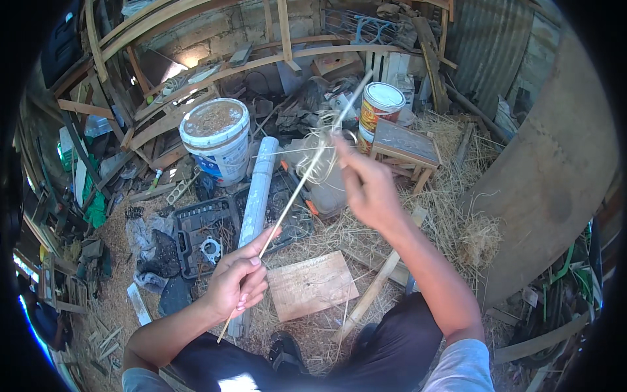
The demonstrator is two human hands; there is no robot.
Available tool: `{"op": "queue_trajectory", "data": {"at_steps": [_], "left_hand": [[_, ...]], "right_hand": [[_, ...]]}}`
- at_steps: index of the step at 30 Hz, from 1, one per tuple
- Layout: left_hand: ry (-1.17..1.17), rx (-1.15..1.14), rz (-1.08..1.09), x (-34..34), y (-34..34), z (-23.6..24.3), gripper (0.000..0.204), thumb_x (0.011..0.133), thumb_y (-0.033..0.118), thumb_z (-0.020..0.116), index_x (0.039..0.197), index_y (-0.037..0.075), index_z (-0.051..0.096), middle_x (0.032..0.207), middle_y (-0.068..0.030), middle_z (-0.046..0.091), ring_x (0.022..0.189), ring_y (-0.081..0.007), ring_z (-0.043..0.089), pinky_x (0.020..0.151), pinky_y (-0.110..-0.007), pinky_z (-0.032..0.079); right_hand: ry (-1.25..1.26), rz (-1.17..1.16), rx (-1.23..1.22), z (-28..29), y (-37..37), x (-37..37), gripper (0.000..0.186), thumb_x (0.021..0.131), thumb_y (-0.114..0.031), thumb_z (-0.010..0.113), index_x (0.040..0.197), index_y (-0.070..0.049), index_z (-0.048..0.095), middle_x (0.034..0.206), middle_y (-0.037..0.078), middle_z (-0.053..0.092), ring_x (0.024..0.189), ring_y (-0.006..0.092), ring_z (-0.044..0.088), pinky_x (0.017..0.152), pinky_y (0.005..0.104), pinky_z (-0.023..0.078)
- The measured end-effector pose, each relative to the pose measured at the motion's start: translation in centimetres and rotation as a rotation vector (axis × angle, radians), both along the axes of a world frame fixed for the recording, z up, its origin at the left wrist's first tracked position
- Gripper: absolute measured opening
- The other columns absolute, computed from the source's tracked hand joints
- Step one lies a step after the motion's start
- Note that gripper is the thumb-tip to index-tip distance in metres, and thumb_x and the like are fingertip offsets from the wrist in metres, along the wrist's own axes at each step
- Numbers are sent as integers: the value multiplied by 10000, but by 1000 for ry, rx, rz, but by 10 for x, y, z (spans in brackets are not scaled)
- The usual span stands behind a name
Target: The person shaves a thin wooden stick with a knife, repeatedly running the blade along the length of the wood to smooth it and create curly shavings.
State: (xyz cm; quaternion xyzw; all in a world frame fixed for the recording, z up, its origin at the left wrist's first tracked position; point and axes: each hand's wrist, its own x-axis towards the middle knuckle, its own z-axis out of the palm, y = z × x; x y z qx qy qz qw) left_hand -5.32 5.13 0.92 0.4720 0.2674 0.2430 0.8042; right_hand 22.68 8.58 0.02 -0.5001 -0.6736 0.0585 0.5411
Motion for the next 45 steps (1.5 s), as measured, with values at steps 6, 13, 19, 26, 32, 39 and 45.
{"op": "queue_trajectory", "data": {"at_steps": [6, 13, 19, 26, 32, 39, 45], "left_hand": [[-144, -220, 101, 4, 7, 4, 582, 970, 144, 343, 1542, 207, 255, 469, 18, 305, 338, -77, 279, 307, -208, 276], [-250, -330, 86, 0, 9, 8, 576, 973, 151, 338, 1532, 269, 269, 446, 19, 299, 303, -80, 259, 280, -204, 269], [-268, -304, 33, -5, 12, 8, 614, 957, 132, 335, 1547, 267, 230, 441, 28, 294, 306, -78, 244, 279, -202, 269], [-187, -316, 40, -4, 13, 1, 609, 955, 133, 331, 1545, 252, 236, 443, 28, 288, 308, -78, 245, 278, -204, 271], [-197, -319, 63, -2, 14, -1, 594, 962, 144, 338, 1542, 232, 247, 446, 29, 292, 307, -77, 254, 275, -206, 267], [-182, -257, 76, 0, 10, 6, 574, 971, 153, 327, 1535, 235, 264, 465, 31, 284, 329, -75, 250, 290, -201, 254], [-144, -316, 124, -2, 13, 7, 589, 963, 135, 327, 1540, 228, 257, 440, 33, 289, 306, -71, 257, 283, -198, 260]], "right_hand": [[-414, 391, 59, -6, -36, -59, 643, 811, 16, 597, 1419, -173, 510, 722, 100, 569, 514, 240, 522, 509, 378, 478], [-310, 177, 82, -19, -27, -62, 660, 824, -21, 624, 1433, -245, 502, 664, 80, 510, 490, 205, 534, 442, 357, 463], [-340, 124, 78, -10, -9, -50, 639, 836, 11, 599, 1426, -219, 506, 700, 124, 564, 515, 246, 551, 518, 388, 484], [-377, 8, -62, -9, -8, -41, 613, 822, 101, 556, 1405, -84, 513, 721, 131, 564, 621, 257, 586, 627, 361, 499], [-411, 284, 45, -17, -21, -56, 649, 793, 58, 587, 1415, -113, 514, 693, 104, 566, 557, 226, 571, 532, 362, 495], [-327, 113, 9, -15, -12, -44, 624, 819, -22, 617, 1415, -176, 515, 681, 106, 569, 513, 226, 560, 450, 381, 465], [-536, 388, 20, -12, -30, -64, 617, 834, 4, 601, 1424, -145, 501, 667, 115, 553, 512, 250, 542, 473, 371, 471]]}}
